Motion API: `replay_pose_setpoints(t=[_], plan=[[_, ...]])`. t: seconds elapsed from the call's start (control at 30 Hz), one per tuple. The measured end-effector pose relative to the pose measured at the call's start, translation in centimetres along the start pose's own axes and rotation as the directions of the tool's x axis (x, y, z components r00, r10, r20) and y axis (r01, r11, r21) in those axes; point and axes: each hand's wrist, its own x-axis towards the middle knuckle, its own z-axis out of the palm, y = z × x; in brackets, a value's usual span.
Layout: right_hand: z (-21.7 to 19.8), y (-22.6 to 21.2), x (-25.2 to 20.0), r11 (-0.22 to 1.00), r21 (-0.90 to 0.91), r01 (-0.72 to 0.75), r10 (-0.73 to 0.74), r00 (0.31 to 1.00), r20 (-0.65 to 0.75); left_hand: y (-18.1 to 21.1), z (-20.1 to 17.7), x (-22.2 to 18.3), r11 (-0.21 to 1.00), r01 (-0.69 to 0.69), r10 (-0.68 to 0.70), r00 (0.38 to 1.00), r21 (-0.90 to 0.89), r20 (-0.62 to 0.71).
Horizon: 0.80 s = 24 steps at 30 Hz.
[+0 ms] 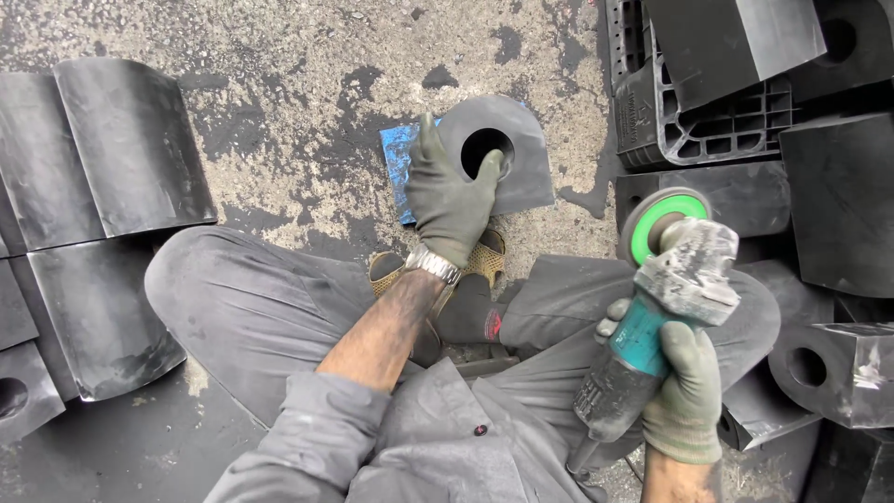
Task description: Polishing the surface and edges of large black rubber or plastic industrial components using a handheld angle grinder.
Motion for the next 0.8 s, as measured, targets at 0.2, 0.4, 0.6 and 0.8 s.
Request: replay_pose_setpoints(t=[0.2,0.4,0.6,0.8], plan=[[1.4,2.0,-0.1,0.96,-0.197,-0.2,0.194,0.98,-0.05,-3.7,-0.1,2.4,0.999,0.019,-0.028,0.962,0.037,0.272],[3.9,3.4,-0.8,0.837,-0.374,-0.4,0.41,0.91,-0.056,-5.1,-2.6,9.3,0.941,-0.306,0.329,0.737,-0.143,0.591],[6.0,5.0,-0.5,0.766,-0.418,-0.488,0.525,0.851,-0.031,-4.2,-1.6,13.8,0.904,-0.365,0.391,0.488,-0.225,0.78],[8.4,5.2,0.4,0.697,-0.498,-0.516,0.578,0.815,-0.035,-3.1,-2.9,13.0,0.867,-0.418,0.481,0.56,-0.271,0.675]])
